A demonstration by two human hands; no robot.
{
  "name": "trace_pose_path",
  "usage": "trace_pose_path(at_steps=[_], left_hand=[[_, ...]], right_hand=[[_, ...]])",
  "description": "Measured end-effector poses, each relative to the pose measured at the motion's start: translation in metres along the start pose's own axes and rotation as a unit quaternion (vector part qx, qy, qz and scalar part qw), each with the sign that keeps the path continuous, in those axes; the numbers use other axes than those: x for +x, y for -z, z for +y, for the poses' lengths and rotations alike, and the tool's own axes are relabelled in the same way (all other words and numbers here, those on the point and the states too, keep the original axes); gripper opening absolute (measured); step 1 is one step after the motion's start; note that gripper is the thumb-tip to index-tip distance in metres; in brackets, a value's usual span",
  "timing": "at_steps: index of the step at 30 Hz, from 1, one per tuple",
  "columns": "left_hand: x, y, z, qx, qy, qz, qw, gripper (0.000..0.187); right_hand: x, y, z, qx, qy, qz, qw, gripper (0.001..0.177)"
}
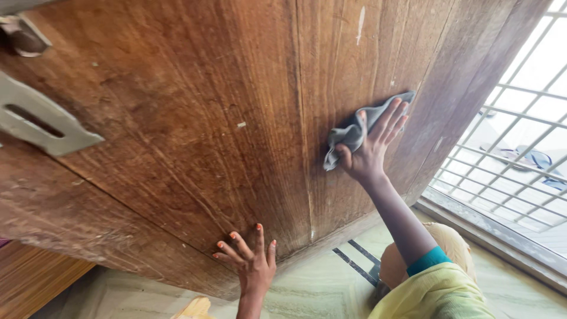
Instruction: The person wipes a wooden door with a cloth, moving the cloth across the surface and edges.
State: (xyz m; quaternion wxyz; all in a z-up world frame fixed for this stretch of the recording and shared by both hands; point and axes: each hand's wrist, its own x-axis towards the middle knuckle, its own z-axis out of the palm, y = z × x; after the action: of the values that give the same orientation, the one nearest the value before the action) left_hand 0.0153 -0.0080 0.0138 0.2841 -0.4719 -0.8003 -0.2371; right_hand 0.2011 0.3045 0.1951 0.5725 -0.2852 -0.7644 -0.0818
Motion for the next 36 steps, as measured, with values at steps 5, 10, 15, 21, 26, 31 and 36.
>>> trace_pose_path(at_steps=[5, 10, 15, 21, 26, 31, 36], left_hand=[[-0.003, -0.017, -0.004, 0.028, -0.007, 0.031, 0.999, 0.083], [0.001, -0.026, -0.008, 0.057, -0.022, 0.048, 0.997, 0.097], [-0.001, -0.027, -0.006, 0.059, -0.018, 0.040, 0.997, 0.100], [-0.001, -0.027, -0.008, 0.080, -0.028, 0.050, 0.995, 0.100], [0.000, -0.029, -0.010, 0.087, -0.016, 0.055, 0.995, 0.096], [-0.006, -0.019, -0.010, 0.053, -0.016, 0.036, 0.998, 0.088], [-0.004, -0.003, -0.008, 0.009, -0.024, 0.017, 1.000, 0.080]], right_hand=[[-0.026, -0.002, 0.080, 0.029, -0.139, 0.010, 0.990, 0.092], [-0.076, -0.018, 0.174, 0.036, -0.261, -0.015, 0.965, 0.085], [-0.099, -0.026, 0.241, 0.176, -0.396, -0.005, 0.901, 0.082], [-0.110, -0.030, 0.200, 0.157, -0.480, 0.014, 0.863, 0.092], [-0.128, -0.048, 0.115, 0.160, -0.405, -0.001, 0.900, 0.101], [-0.159, -0.053, 0.013, 0.091, -0.229, -0.078, 0.966, 0.092], [-0.176, -0.045, -0.073, 0.101, -0.101, -0.124, 0.982, 0.089]])
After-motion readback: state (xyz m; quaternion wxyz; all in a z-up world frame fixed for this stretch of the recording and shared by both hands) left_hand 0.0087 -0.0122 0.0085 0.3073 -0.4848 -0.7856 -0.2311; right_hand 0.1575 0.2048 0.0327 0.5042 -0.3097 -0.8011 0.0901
